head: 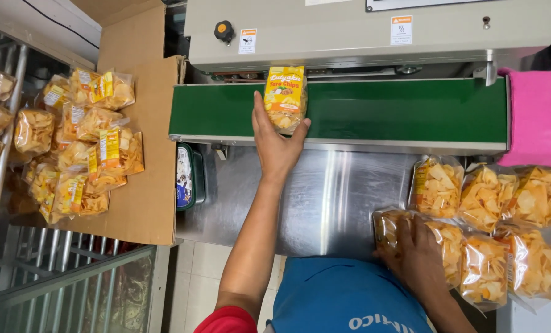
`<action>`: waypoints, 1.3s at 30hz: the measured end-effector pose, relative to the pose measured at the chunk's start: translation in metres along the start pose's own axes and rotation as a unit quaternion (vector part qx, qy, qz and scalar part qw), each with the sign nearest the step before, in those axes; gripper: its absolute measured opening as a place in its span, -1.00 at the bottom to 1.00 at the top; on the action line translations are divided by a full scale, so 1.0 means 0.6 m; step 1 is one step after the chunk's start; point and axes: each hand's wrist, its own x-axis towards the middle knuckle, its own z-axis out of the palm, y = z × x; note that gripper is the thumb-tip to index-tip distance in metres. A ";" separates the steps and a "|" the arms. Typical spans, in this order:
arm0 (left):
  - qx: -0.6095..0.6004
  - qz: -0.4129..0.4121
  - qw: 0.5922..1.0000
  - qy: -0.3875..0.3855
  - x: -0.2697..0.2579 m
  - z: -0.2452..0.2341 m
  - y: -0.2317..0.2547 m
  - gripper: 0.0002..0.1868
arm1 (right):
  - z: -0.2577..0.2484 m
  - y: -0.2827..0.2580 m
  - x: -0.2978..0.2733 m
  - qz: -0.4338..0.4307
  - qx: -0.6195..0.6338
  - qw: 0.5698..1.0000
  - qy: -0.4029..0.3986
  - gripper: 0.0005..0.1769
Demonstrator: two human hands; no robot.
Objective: Manually feeding bags of chips into a continuous band sealer and organizing the sealed products on a metal table.
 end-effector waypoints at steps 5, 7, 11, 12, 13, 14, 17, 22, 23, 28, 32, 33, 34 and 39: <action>0.005 0.002 1.000 0.009 0.004 -0.008 -0.005 0.15 | 0.001 -0.013 0.003 0.002 -0.025 0.999 -0.027 0.22; 0.008 -0.001 1.000 0.011 0.007 -0.012 -0.009 0.15 | 0.024 0.001 0.003 -0.014 -0.032 0.999 0.004 0.13; 0.010 0.002 1.000 0.015 0.012 -0.021 -0.018 0.15 | 0.026 0.004 0.004 -0.043 -0.015 0.998 0.045 0.05; 0.010 0.001 1.000 0.015 0.014 -0.025 -0.021 0.15 | 0.025 0.003 0.007 -0.043 -0.015 0.998 0.045 0.05; 0.016 0.000 1.000 0.018 0.015 -0.028 -0.023 0.15 | 0.024 0.002 0.007 -0.040 0.009 0.998 0.045 0.04; 0.023 -0.002 1.000 0.022 0.016 -0.030 -0.026 0.15 | 0.023 0.002 0.007 -0.037 0.033 0.998 0.045 0.04; 0.018 0.000 0.999 0.026 0.017 -0.040 -0.031 0.15 | 0.003 -0.011 0.014 -0.025 0.070 0.997 0.029 0.01; 0.008 -0.028 0.999 0.028 0.019 -0.051 -0.030 0.15 | -0.019 -0.025 0.022 -0.042 0.085 0.994 0.050 -0.08; 0.005 -0.037 0.999 0.026 0.018 -0.053 -0.029 0.15 | -0.019 -0.024 0.023 -0.051 0.083 0.994 0.057 -0.07; 0.017 -0.025 0.999 0.039 0.018 -0.055 -0.047 0.16 | -0.019 -0.022 0.028 -0.050 0.090 0.994 0.043 -0.05; 0.016 -0.021 0.999 0.040 0.019 -0.063 -0.052 0.15 | -0.016 -0.019 0.029 -0.057 0.093 0.993 0.051 -0.08; 0.016 -0.021 0.999 0.039 0.020 -0.066 -0.050 0.15 | -0.019 -0.021 0.029 -0.057 0.093 0.993 0.051 -0.08; 0.016 -0.027 0.999 0.038 0.021 -0.069 -0.048 0.15 | -0.022 -0.022 0.030 -0.046 0.101 0.993 0.039 -0.07; 0.021 -0.021 0.999 0.035 0.022 -0.077 -0.060 0.16 | -0.026 -0.022 0.029 -0.035 0.116 0.992 0.025 -0.07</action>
